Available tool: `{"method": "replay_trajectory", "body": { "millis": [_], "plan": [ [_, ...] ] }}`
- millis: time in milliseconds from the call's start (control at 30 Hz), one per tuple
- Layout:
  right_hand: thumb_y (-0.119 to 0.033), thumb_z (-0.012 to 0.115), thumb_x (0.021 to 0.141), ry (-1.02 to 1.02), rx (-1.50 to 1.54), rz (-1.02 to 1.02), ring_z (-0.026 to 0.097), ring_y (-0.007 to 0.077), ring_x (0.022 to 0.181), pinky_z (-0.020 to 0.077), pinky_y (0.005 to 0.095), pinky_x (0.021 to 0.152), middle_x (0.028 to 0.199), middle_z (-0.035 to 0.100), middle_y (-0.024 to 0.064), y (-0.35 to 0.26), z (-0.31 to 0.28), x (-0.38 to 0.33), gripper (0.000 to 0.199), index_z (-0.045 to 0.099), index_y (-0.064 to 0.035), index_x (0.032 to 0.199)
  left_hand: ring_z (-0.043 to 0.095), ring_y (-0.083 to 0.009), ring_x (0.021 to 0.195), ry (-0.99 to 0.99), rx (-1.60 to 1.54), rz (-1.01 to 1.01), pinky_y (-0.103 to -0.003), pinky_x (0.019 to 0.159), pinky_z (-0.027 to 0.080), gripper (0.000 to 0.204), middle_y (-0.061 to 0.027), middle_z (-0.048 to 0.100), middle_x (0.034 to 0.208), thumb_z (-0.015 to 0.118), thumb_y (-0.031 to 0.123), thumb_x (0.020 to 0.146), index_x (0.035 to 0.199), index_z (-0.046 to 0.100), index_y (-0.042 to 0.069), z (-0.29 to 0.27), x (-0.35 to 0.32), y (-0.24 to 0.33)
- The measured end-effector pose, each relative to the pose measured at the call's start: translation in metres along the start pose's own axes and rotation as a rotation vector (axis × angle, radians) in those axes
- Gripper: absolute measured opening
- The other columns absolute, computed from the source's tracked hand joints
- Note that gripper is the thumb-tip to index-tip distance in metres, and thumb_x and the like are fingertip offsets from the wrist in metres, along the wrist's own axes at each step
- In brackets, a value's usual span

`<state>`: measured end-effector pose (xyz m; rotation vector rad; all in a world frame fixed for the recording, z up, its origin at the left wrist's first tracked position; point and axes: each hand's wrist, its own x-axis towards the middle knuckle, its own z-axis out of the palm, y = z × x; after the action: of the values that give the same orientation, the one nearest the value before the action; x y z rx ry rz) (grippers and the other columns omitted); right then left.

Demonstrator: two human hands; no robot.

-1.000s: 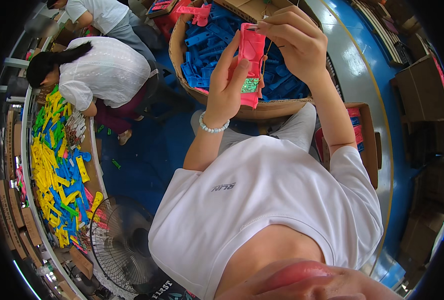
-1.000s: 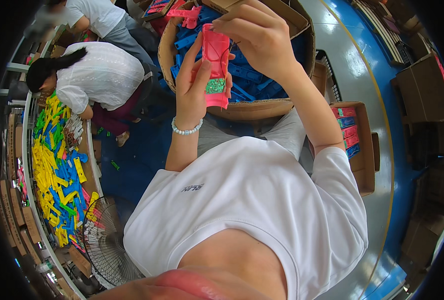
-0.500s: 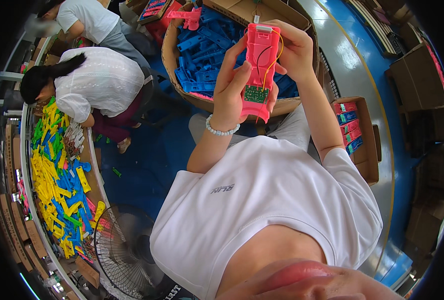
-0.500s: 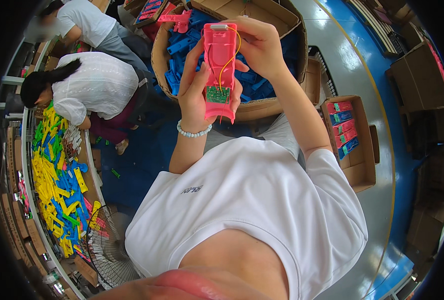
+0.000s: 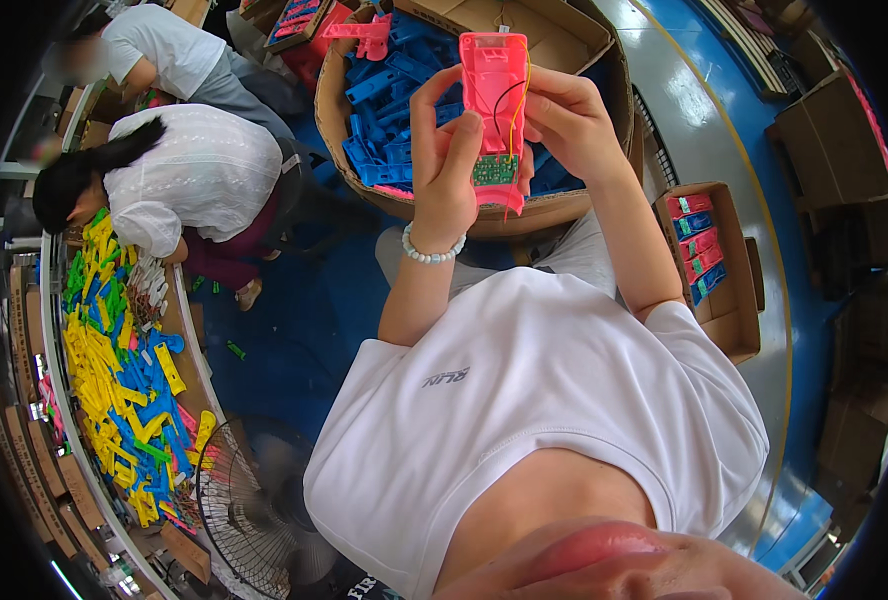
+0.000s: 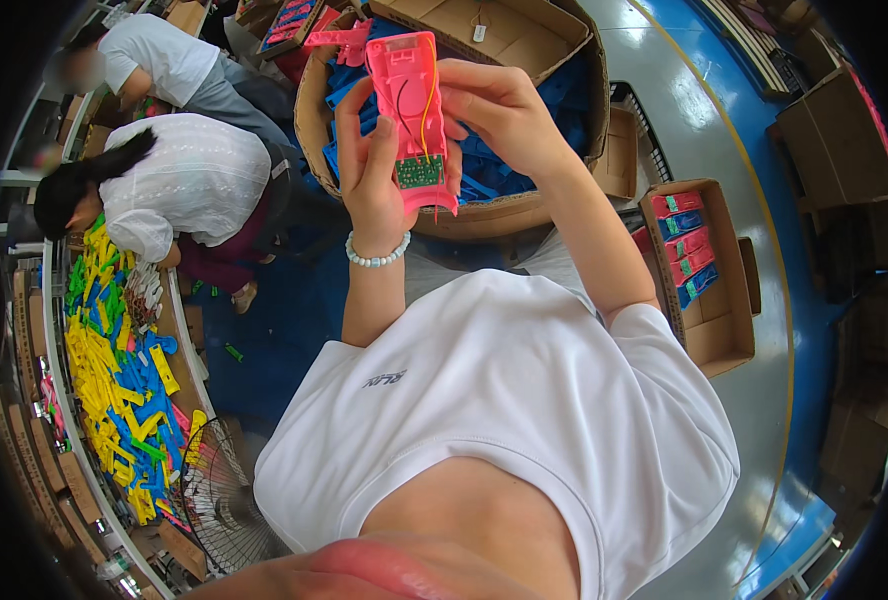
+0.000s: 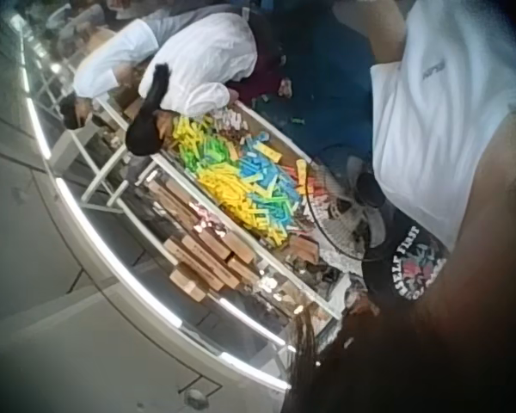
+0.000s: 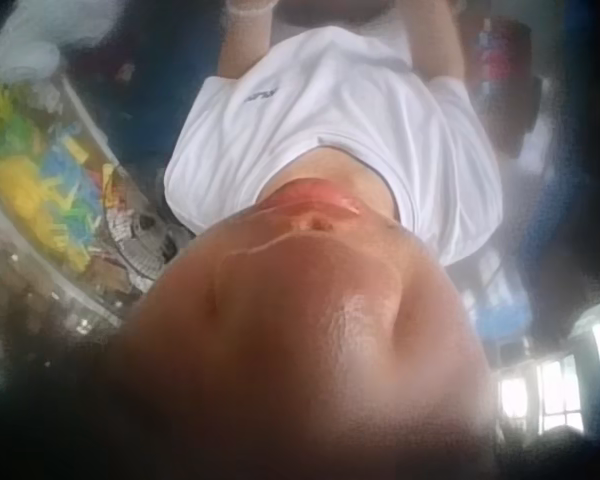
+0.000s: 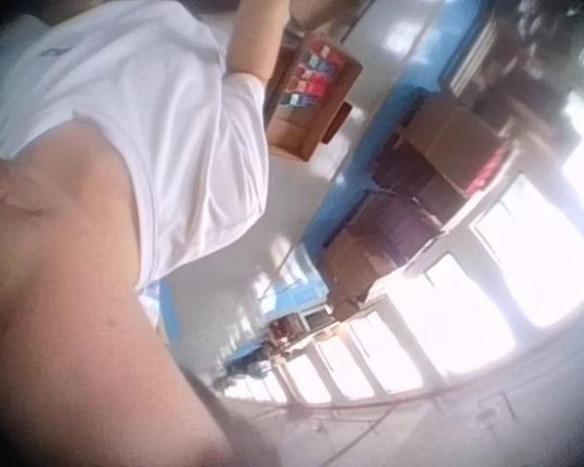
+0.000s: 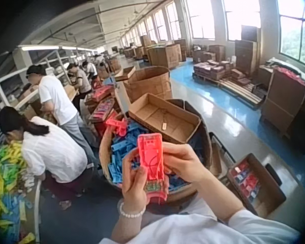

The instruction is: The person assembles toy components by inserting circuit boards into plastic casings by hand and placing the assembled units into a tray. The person then walks to another workstation, gathers more circuit board assemblies into a box, and separates the wiring by hand.

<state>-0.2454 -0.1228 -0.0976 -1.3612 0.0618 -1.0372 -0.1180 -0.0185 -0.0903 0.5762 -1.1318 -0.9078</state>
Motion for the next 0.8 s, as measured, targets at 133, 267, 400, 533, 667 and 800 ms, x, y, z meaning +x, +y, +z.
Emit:
{"method": "replay_trajectory", "body": {
  "millis": [133,267,400,533,667,800],
  "plan": [
    [-0.013,0.064,0.091,-0.095,0.213,0.081,0.059,0.0122,0.075,0.0509,0.0227,0.069,0.095,0.068,0.0091,-0.009,0.003,-0.001,0.034,0.064,0.0078,0.118,0.067,-0.0217,0.062,-0.025,0.023,-0.003,-0.031,0.053,0.056,0.047,-0.0208,0.066,0.093,0.045,0.016,0.102,0.142,0.021,0.008,-0.007,0.000,-0.003],
    [-0.004,0.061,0.089,-0.012,0.057,0.123,0.063,0.0124,0.077,0.0529,0.0245,0.064,0.094,0.067,0.0094,-0.012,0.007,0.000,0.027,0.065,0.0067,0.113,0.067,-0.0203,0.063,0.006,0.134,0.019,-0.029,0.056,0.055,0.048,-0.0194,0.066,0.093,0.045,0.014,0.102,0.143,0.020,0.007,-0.007,0.005,-0.006],
    [0.000,0.061,0.087,0.151,0.150,0.130,0.066,0.0139,0.080,0.0549,0.0261,0.063,0.097,0.068,0.0120,-0.008,0.016,0.001,0.028,0.062,0.0056,0.115,0.067,-0.0184,0.064,0.032,0.258,0.106,-0.029,0.056,0.055,0.049,-0.0188,0.066,0.094,0.045,0.012,0.102,0.144,0.019,0.006,-0.012,0.011,-0.024],
    [-0.003,0.062,0.090,0.201,0.093,0.012,0.069,0.0164,0.075,0.0553,0.0257,0.044,0.104,0.067,0.0155,-0.006,0.019,-0.001,0.038,0.053,0.0025,0.126,0.066,-0.0204,0.098,0.049,0.249,0.197,-0.030,0.082,0.055,0.046,-0.0164,0.055,0.129,0.046,0.015,0.102,0.143,0.028,0.005,-0.003,0.008,-0.028],
    [0.000,0.062,0.091,0.236,0.174,0.097,0.064,0.0160,0.096,0.0515,0.0275,0.084,0.104,0.069,0.0126,-0.021,0.019,-0.008,0.028,0.065,-0.0069,0.118,0.069,-0.0209,0.089,0.050,0.011,0.032,-0.031,0.073,0.058,0.043,-0.0156,0.063,0.115,0.045,0.019,0.103,0.142,0.029,0.008,-0.006,0.011,-0.026],
    [-0.012,0.071,0.086,0.149,-0.364,-0.086,0.061,0.0183,0.109,0.0517,0.0327,0.086,0.122,0.058,0.0113,0.011,-0.004,-0.039,0.024,0.068,-0.0070,0.109,0.068,-0.0180,0.081,0.092,-0.098,-0.031,-0.030,0.067,0.057,0.041,-0.0124,0.066,0.105,0.045,0.024,0.103,0.140,0.033,0.011,-0.009,0.015,-0.039]
  ]
}}
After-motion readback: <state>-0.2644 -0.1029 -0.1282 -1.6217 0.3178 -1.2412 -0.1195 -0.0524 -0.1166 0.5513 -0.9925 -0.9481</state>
